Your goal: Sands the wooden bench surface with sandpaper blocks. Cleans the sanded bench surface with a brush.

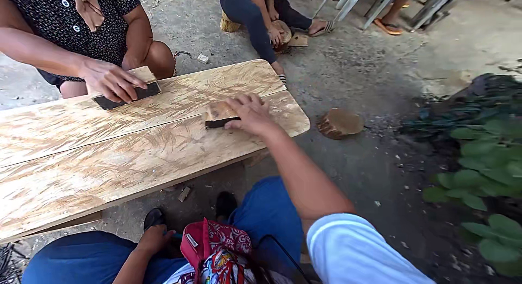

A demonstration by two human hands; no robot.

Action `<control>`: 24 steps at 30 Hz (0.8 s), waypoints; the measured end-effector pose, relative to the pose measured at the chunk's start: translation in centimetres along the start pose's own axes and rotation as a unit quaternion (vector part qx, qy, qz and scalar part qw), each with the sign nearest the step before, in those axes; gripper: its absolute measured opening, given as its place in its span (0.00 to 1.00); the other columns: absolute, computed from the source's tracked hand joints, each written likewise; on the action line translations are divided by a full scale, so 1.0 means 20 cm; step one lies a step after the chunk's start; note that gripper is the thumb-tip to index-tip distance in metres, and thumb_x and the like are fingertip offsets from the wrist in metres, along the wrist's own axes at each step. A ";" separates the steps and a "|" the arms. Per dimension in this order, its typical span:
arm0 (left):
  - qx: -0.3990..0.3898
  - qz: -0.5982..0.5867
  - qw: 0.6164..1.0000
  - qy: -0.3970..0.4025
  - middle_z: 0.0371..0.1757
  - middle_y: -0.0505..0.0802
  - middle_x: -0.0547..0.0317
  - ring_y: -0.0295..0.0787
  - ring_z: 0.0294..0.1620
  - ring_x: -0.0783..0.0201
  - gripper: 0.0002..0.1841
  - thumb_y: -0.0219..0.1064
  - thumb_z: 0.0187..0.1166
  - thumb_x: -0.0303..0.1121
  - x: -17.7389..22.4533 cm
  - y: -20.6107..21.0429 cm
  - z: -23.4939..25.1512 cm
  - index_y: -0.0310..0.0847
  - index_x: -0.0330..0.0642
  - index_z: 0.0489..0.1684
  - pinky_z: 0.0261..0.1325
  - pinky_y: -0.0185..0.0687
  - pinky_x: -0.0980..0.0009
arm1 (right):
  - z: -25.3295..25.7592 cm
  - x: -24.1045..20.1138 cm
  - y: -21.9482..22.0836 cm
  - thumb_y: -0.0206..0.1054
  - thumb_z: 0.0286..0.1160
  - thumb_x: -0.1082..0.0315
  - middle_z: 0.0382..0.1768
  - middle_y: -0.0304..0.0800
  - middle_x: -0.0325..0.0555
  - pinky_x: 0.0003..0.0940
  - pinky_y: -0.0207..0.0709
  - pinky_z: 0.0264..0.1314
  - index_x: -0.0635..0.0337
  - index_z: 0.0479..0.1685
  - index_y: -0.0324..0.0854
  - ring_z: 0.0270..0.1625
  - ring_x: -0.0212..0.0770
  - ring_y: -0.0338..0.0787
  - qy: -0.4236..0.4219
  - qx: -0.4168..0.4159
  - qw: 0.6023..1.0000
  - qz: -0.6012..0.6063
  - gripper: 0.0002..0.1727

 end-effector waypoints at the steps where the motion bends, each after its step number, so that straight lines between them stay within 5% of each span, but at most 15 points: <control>1: -0.001 -0.003 1.000 -0.001 0.63 0.88 0.29 0.82 0.72 0.36 0.30 0.54 0.91 0.53 -0.02 0.01 0.00 0.83 0.27 0.59 0.76 0.70 0.39 | -0.01 0.19 -0.05 0.78 0.69 0.44 0.84 0.71 0.57 0.90 0.54 0.68 0.40 0.88 0.70 0.87 0.76 0.59 0.043 0.009 0.999 -0.005 0.43; 4: 0.003 -0.012 1.000 -0.008 0.64 0.87 0.30 0.82 0.72 0.37 0.30 0.53 0.92 0.53 -0.08 0.03 0.00 0.83 0.27 0.59 0.76 0.70 0.39 | -0.05 0.64 -0.17 0.77 0.71 0.44 0.87 0.65 0.60 0.92 0.48 0.70 0.42 0.91 0.64 0.88 0.79 0.55 0.163 0.021 0.986 -0.014 0.45; 7: 0.008 -0.030 0.999 -0.010 0.64 0.88 0.30 0.82 0.72 0.37 0.30 0.54 0.91 0.53 -0.10 0.04 -0.03 0.83 0.28 0.59 0.76 0.71 0.39 | -0.05 0.71 -0.21 0.76 0.72 0.44 0.89 0.61 0.60 0.91 0.48 0.71 0.41 0.93 0.60 0.89 0.78 0.53 0.224 0.005 0.974 -0.019 0.47; 12: 0.006 -0.031 0.999 -0.008 0.65 0.87 0.30 0.81 0.73 0.37 0.31 0.53 0.92 0.53 -0.07 0.02 -0.04 0.83 0.27 0.60 0.77 0.70 0.39 | 0.00 0.09 -0.02 0.78 0.69 0.42 0.84 0.68 0.63 0.92 0.49 0.70 0.48 0.90 0.65 0.86 0.81 0.58 0.088 0.011 0.996 -0.019 0.48; 18: 0.002 -0.014 1.000 -0.010 0.65 0.87 0.31 0.81 0.74 0.38 0.31 0.53 0.91 0.54 -0.01 0.00 -0.04 0.83 0.29 0.61 0.77 0.70 0.40 | 0.09 -0.98 0.33 0.76 0.65 0.35 0.80 0.76 0.54 0.89 0.55 0.68 0.32 0.88 0.68 0.85 0.75 0.62 -0.150 -0.029 0.988 -0.007 0.46; 21: 0.021 -0.023 1.000 0.000 0.62 0.88 0.29 0.83 0.71 0.36 0.30 0.54 0.91 0.53 0.01 -0.02 -0.06 0.84 0.27 0.58 0.76 0.71 0.38 | 0.14 -1.13 0.32 0.74 0.70 0.37 0.85 0.70 0.45 0.81 0.55 0.71 0.28 0.91 0.62 0.88 0.67 0.58 -0.167 -0.085 0.982 -0.015 0.45; 24: 0.015 -0.014 1.000 -0.002 0.62 0.88 0.29 0.83 0.71 0.36 0.30 0.54 0.92 0.52 0.01 -0.02 -0.02 0.84 0.26 0.57 0.75 0.71 0.39 | 0.15 -0.91 0.21 0.77 0.70 0.44 0.87 0.70 0.44 0.82 0.55 0.73 0.32 0.91 0.64 0.89 0.67 0.58 -0.126 -0.084 0.988 0.016 0.44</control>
Point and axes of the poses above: each hand's wrist, its own z-axis towards the middle knuckle, its own y-axis out of the palm, x = y × z, the point moved 2 cm from there along z, towards the middle knuckle
